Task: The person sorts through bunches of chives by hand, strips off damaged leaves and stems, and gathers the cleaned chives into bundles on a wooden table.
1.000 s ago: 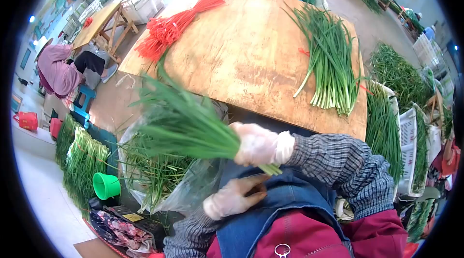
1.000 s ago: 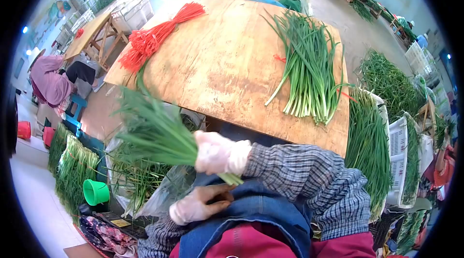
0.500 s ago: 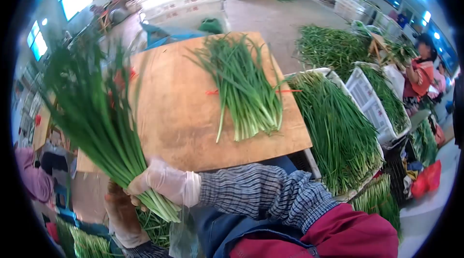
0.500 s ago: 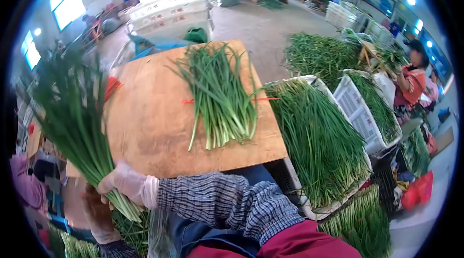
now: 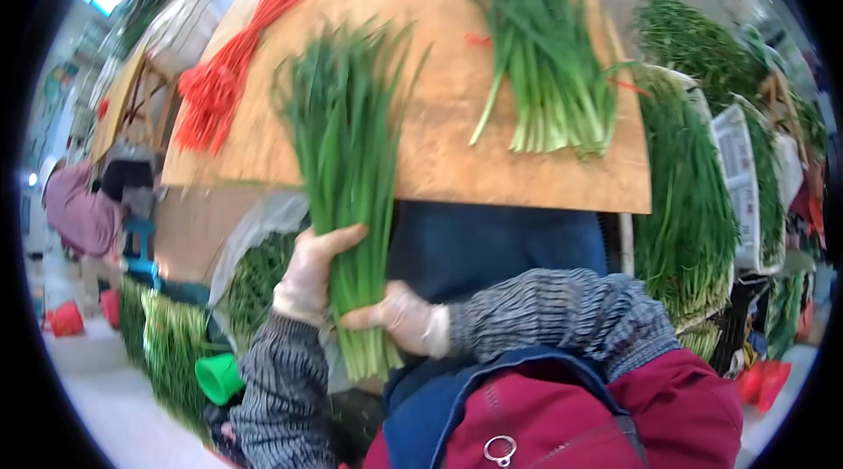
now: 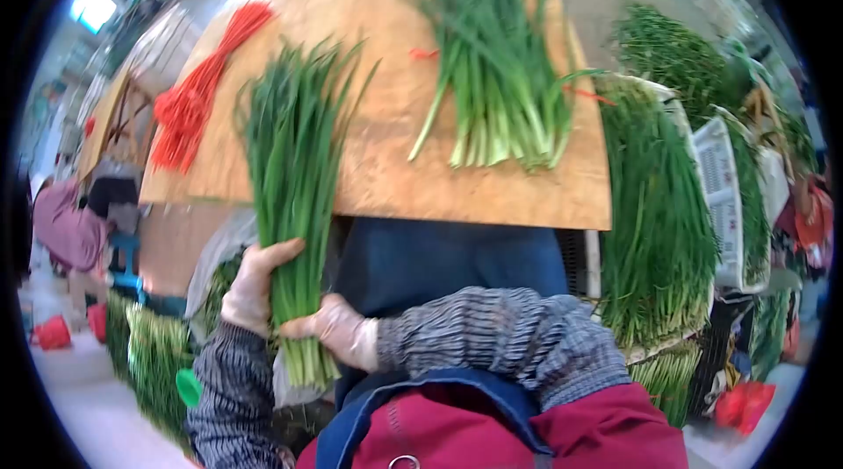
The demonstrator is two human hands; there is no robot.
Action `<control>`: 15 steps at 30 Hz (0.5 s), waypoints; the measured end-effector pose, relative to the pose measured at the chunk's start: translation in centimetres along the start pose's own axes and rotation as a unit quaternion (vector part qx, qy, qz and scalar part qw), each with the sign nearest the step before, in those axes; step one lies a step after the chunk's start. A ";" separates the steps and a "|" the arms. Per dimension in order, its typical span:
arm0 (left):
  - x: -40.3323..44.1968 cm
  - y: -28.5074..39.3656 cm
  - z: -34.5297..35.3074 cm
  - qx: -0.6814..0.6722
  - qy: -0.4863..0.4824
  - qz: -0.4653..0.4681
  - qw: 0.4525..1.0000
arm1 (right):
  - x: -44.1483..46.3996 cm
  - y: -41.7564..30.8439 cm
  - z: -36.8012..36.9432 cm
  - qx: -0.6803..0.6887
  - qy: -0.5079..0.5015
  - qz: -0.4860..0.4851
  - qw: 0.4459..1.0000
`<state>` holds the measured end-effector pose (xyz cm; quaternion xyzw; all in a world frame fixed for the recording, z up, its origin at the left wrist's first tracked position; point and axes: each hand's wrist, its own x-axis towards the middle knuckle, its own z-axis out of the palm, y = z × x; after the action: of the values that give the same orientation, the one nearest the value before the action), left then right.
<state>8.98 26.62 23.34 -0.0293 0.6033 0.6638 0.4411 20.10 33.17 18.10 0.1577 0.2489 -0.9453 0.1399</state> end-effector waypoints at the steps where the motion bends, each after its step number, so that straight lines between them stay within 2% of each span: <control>1: 0.1 -0.3 0.0 -0.011 -0.002 -0.002 1.000 | -0.2 0.0 -0.6 -0.036 -0.012 -0.002 0.999; 3: 0.1 -0.9 -0.2 -0.023 -0.018 -0.011 1.000 | -0.8 -1.3 -1.6 -0.109 -0.032 0.026 0.993; 5: -0.2 -1.1 -0.2 -0.019 -0.017 -0.005 1.000 | -1.2 -3.8 -1.9 -0.132 -0.023 0.011 0.991; 6: -0.2 -1.3 -0.3 -0.028 -0.019 0.000 0.999 | -1.2 -5.1 -1.6 -0.089 0.033 0.009 0.995; 9: -0.4 -1.8 -0.1 -0.043 -0.029 0.000 0.999 | 0.7 -8.0 -1.8 -0.039 0.058 -0.066 0.995; 11: -0.7 -2.5 -0.2 -0.023 -0.032 0.001 0.999 | 2.4 -8.0 -1.0 -0.024 0.078 -0.072 0.994; 12: -0.8 -3.1 0.0 0.003 -0.026 0.049 0.998 | 2.8 -7.2 -0.1 -0.056 0.083 -0.123 0.987; 13: -1.4 -3.0 0.9 0.021 -0.016 0.091 0.996 | 2.9 -6.9 0.6 -0.120 0.114 -0.129 0.978; 15: -2.4 -1.3 2.0 0.093 0.032 0.177 0.979 | 1.5 -8.6 3.2 -0.156 0.057 -0.198 0.966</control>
<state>12.28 26.76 24.24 0.0978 0.6715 0.6714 0.2980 15.05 38.48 23.90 0.1348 0.4266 -0.8934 -0.0416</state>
